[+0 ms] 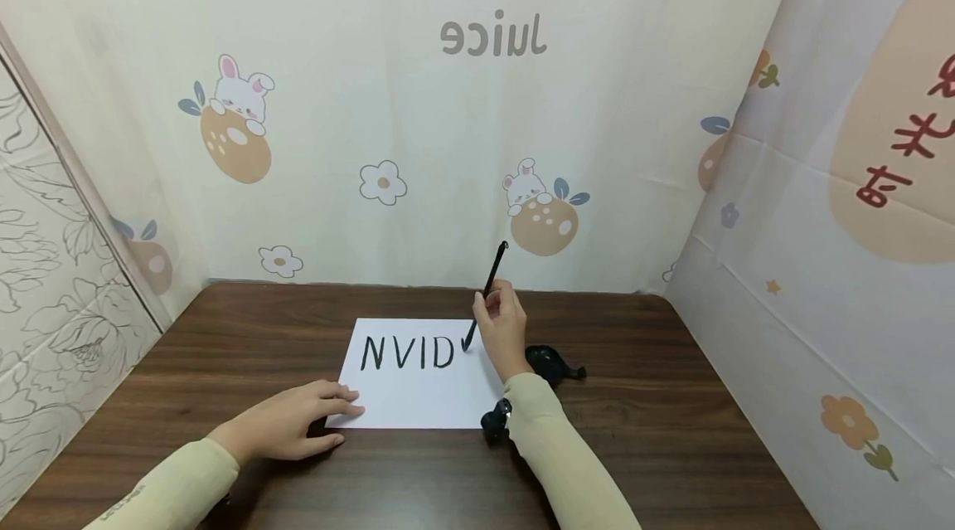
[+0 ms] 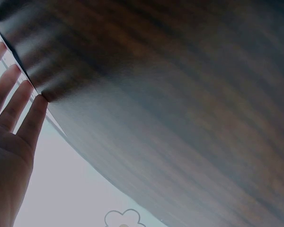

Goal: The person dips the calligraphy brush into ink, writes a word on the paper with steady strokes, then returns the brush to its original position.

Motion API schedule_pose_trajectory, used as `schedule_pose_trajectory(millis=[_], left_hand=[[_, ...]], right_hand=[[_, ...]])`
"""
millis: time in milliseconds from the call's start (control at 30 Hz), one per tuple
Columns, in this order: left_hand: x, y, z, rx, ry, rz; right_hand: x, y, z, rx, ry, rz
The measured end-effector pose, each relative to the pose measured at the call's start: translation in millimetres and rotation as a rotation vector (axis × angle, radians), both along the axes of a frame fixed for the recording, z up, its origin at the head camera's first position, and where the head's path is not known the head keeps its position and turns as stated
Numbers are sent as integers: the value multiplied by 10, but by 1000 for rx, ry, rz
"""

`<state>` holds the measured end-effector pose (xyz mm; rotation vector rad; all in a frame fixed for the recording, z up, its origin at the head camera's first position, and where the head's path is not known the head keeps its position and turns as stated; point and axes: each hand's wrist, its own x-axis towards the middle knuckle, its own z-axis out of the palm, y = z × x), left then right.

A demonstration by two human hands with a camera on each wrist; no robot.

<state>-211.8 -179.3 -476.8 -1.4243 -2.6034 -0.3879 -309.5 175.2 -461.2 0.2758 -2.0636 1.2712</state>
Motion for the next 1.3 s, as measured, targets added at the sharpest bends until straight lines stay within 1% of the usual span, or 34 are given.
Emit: schedule_pose_trajectory(millis=[233, 700, 933, 1300], left_hand=[[-4, 1, -2, -5, -21, 10], [-1, -2, -25, -7, -18, 8], [2, -1, -16, -1, -14, 5], [6, 4, -10, -3, -29, 14]], right_hand=[[9, 5, -10, 0, 2, 10], [17, -5, -16, 17, 30, 19], [31, -3, -18, 19, 21, 26], [51, -1, -11, 21, 29, 45]])
